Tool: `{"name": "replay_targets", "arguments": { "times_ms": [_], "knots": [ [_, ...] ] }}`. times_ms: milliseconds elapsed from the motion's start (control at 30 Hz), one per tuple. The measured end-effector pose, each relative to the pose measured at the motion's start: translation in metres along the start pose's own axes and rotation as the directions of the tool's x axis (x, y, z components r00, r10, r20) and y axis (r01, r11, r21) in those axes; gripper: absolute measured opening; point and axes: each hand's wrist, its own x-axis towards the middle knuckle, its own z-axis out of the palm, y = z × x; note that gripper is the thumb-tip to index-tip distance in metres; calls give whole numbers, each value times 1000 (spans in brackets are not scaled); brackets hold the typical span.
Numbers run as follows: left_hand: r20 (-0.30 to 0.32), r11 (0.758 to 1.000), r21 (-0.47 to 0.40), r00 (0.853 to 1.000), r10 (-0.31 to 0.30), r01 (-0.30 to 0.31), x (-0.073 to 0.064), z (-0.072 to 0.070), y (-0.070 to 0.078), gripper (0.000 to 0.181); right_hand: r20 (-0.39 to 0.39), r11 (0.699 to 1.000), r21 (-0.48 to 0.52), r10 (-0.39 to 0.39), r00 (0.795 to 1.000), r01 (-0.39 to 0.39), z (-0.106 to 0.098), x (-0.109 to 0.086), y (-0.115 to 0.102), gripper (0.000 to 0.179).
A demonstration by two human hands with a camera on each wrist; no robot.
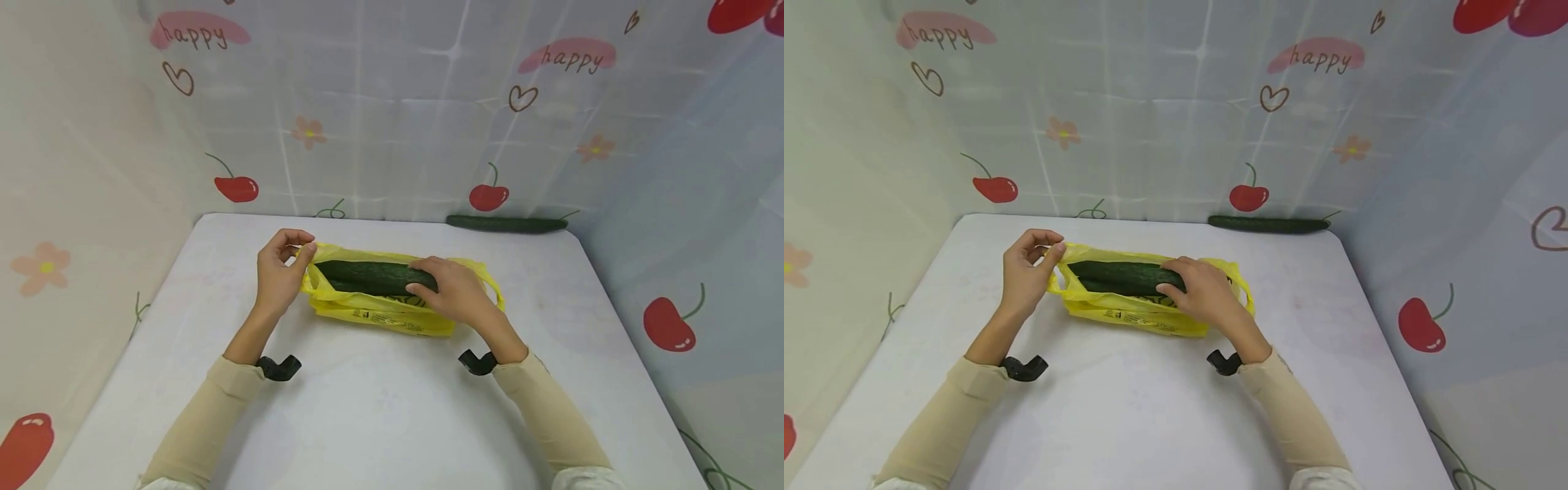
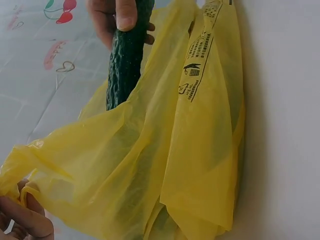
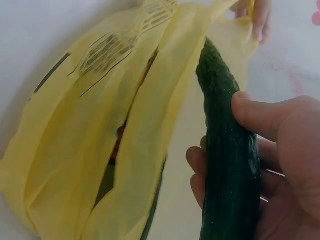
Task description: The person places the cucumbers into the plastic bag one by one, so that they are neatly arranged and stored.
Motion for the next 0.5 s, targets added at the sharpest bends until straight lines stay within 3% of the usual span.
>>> {"name": "replay_targets", "arguments": {
  "times_ms": [167,400,500],
  "knots": [
    [-14,1000,2,1000,2,-2,-1,2,4,17,17,999,37,20,1000,-21,7,8,14,51],
    [4,1000,-3,1000,5,-5,-7,4,27,17,-96,998,51,-33,995,38,12,17,23,46],
    [-4,1000,-9,1000,14,-14,-8,4,30,16,-132,998,62,-24,991,33,15,19,26,46]
  ]
}}
